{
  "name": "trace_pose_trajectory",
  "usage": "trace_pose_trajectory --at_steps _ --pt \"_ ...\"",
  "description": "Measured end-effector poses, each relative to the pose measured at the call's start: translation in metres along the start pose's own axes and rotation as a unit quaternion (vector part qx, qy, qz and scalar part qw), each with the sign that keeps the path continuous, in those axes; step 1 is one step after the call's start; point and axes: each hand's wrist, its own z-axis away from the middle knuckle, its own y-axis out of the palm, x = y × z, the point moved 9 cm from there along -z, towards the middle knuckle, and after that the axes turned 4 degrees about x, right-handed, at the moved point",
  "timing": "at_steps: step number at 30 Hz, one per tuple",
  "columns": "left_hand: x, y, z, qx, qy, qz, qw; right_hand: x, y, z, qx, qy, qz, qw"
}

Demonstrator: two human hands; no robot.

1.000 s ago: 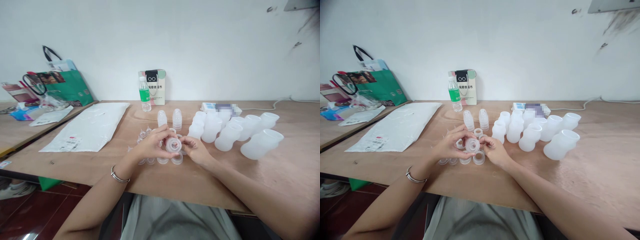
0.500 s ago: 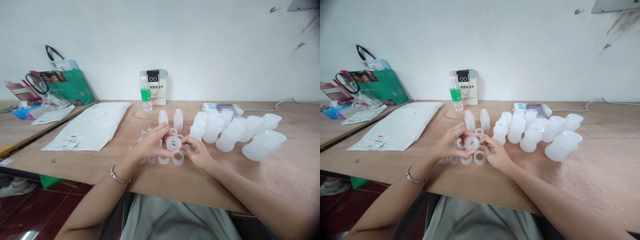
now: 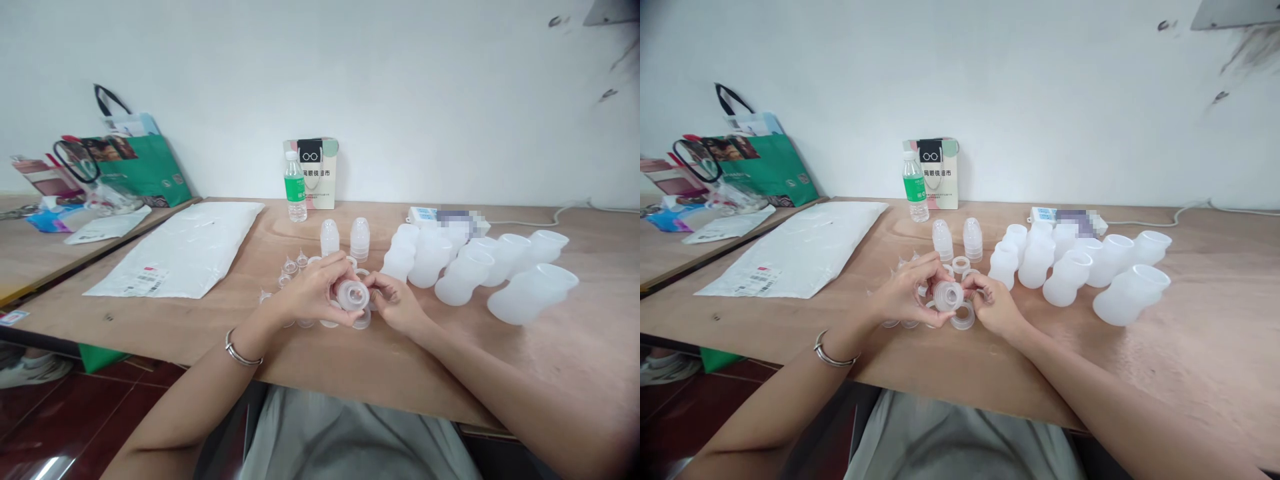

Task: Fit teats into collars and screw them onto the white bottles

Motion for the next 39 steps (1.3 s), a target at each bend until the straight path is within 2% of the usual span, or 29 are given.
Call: trace_pose_trajectory --at_steps 5,11,16,25,30,36,38,39 --pt "-0.001 -0.011 -0.001 -0.046 0.004 -0.016 0.999 0.003 -0.001 0.003 -0.010 -0.012 -0.014 1.000" --pt "-0.005 -0.013 -0.001 -0.053 0.023 -0.022 0.998 0.003 -0.001 0.004 -0.006 -0.015 -0.002 1.000" --pt "0.003 -0.013 -0.002 -0.009 -0.003 0.004 1.000 0.005 -0.006 0.007 -0.027 -0.007 0.004 1.000" --pt "0.015 -0.007 0.000 0.032 -0.042 0.028 0.998 0.032 -0.025 0.019 -0.112 -0.092 0.035 0.989" --pt "0.014 -0.003 -0.001 0.046 -0.030 0.028 0.998 0.033 -0.025 0.018 -0.121 -0.100 0.065 0.986" --pt "0.011 0.014 -0.001 0.140 -0.012 -0.010 0.990 0.040 -0.018 0.018 -0.098 -0.117 0.127 0.980" --pt "0.018 0.005 0.001 0.131 -0.033 -0.034 0.990 0.042 -0.018 0.019 -0.096 -0.123 0.120 0.980" --pt "0.024 -0.006 0.001 0.105 -0.049 -0.055 0.992 0.043 -0.019 0.019 -0.098 -0.125 0.115 0.981"
